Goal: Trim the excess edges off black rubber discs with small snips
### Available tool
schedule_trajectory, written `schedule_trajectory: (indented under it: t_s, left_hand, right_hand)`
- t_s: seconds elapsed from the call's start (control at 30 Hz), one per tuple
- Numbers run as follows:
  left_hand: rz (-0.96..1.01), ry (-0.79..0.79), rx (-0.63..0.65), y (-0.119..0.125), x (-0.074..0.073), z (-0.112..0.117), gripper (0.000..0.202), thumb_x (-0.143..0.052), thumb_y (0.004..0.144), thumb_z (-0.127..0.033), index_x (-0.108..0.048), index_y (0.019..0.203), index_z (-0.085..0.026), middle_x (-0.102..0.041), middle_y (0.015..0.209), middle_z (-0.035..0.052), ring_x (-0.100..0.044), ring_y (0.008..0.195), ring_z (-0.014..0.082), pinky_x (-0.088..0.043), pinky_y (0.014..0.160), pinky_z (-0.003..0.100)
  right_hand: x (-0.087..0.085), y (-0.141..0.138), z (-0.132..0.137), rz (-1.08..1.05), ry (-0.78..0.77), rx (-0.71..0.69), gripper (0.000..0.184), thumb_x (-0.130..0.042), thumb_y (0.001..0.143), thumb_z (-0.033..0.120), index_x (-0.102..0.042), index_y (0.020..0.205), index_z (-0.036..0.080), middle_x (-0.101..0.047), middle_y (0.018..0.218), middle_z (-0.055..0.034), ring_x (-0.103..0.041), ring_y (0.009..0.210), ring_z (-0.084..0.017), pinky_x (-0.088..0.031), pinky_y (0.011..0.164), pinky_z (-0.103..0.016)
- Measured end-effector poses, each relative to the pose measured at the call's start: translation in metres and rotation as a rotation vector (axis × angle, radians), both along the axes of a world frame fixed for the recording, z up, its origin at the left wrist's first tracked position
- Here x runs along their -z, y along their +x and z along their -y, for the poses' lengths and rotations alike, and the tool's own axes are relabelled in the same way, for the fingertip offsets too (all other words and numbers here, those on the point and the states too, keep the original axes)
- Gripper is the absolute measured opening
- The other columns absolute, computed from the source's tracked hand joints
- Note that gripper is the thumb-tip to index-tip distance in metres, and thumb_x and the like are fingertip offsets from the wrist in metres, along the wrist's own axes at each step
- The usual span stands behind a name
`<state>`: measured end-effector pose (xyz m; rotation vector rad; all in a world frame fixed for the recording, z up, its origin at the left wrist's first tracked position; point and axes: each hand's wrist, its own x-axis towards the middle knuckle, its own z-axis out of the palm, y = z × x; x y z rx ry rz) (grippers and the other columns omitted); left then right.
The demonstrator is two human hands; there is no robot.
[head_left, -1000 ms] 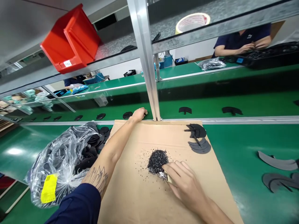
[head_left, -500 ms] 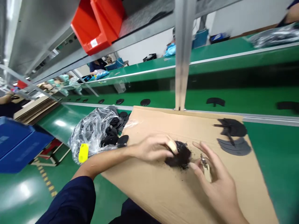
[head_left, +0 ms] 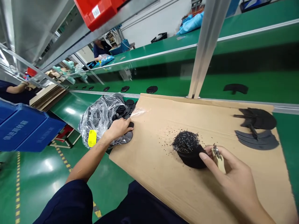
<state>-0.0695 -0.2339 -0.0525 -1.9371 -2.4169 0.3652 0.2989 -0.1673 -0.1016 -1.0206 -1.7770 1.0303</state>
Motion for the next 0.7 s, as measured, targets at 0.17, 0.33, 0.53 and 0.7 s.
schedule_trajectory:
  t_s: [0.17,0.33,0.53,0.7]
  left_hand:
    - [0.138,0.083,0.044,0.005,0.002,-0.001,0.010,-0.065,0.092,-0.022,-0.062,0.098,-0.014,-0.072,0.099,0.0110,-0.070,0.094,0.0258,-0.054,0.079,0.031]
    - [1.050,0.463,0.333,0.071,0.009,-0.003,0.025,-0.067,0.093,-0.031,-0.066,0.111,-0.015,-0.074,0.108,0.0088,-0.072,0.098,0.0188,-0.058,0.084,0.026]
    - [1.445,0.529,0.395,0.164,0.035,-0.016,0.025,-0.070,0.091,-0.029,-0.068,0.112,-0.016,-0.075,0.106,0.0078,-0.074,0.093,0.0158,-0.060,0.083,0.023]
    - [1.198,0.624,0.535,0.176,0.056,-0.024,0.026,-0.067,0.093,-0.027,-0.067,0.117,-0.016,-0.075,0.107,0.0081,-0.072,0.098,0.0167,-0.059,0.091,0.029]
  right_hand:
    - [-0.005,-0.003,0.004,-0.002,-0.051,-0.036,0.022,-0.065,0.090,0.044,-0.062,0.080,0.024,-0.062,0.070,0.0009,-0.060,0.062,-0.016,-0.050,0.058,-0.026]
    - [-0.008,-0.005,0.009,-0.020,-0.157,-0.049,0.022,-0.064,0.090,0.040,-0.058,0.079,0.021,-0.055,0.068,0.0013,-0.052,0.062,-0.014,-0.045,0.059,-0.025]
    - [-0.010,-0.005,0.012,-0.076,-0.323,-0.087,0.029,-0.065,0.089,0.047,-0.055,0.080,0.021,-0.050,0.066,0.0031,-0.045,0.059,-0.013,-0.038,0.056,-0.025]
    - [-0.008,-0.005,0.013,-0.152,-0.437,-0.146,0.037,-0.070,0.086,0.054,-0.053,0.083,0.021,-0.046,0.066,0.0050,-0.043,0.057,-0.011,-0.037,0.054,-0.024]
